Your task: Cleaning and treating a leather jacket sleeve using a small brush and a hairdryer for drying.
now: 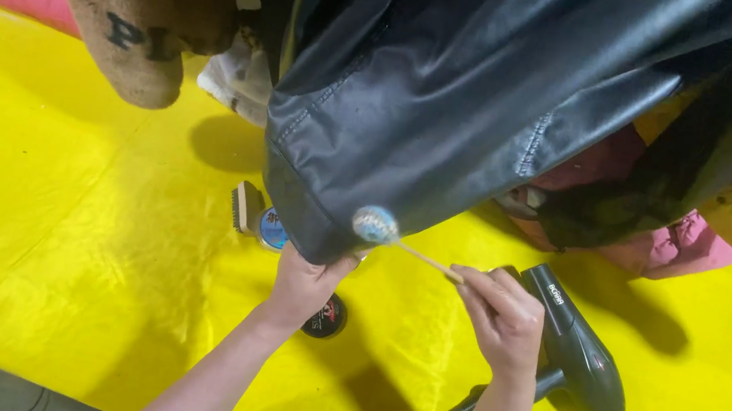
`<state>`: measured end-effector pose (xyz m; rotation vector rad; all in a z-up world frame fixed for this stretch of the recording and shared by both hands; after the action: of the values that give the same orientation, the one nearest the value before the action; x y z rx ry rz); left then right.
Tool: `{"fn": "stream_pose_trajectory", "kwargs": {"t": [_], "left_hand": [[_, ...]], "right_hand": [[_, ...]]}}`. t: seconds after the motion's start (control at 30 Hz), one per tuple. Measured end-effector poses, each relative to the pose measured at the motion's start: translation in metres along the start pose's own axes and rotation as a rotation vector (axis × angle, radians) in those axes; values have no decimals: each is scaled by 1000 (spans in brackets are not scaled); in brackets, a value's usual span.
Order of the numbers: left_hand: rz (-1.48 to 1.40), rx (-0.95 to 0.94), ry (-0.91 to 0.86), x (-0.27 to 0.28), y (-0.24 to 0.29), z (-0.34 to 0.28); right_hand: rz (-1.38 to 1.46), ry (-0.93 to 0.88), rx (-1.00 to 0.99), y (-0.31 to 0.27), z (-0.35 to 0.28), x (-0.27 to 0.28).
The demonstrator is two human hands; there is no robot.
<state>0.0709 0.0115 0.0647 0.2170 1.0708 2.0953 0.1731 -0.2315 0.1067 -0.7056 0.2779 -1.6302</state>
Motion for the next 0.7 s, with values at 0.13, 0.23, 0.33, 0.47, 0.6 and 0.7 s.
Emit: {"fn": "stream_pose_trajectory", "kwargs": {"t": [0.13,0.23,0.33,0.47,0.6,0.7], "left_hand": [[92,-313,19,10,14,-1],[95,-284,0,5,12,-2],[87,-242,-17,0,7,-1],[80,-187,-38,-5,-2,1],[81,-101,-67,-11,-12,1],[82,-48,-85,-11,-19,2]], "right_hand": [[-70,64,57,-9,3,4],[-125,279,-10,10,-1,35],[-322,179,100,-12,-4,35],[-400,-113,-44,-5,-5,7],[-457,140,-28,-13,15,27],[-461,30,28,-36,21,12]]}}
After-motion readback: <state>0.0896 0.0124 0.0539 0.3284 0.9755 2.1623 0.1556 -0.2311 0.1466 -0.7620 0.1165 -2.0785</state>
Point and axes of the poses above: each hand's wrist, its own z-axis towards the middle knuckle, its own x-axis out of the back of the hand, y = z × x, the point moved 10 cm from there along z, towards the middle knuckle, and after that the axes turned 12 degrees about y, right-handed, at the moved point
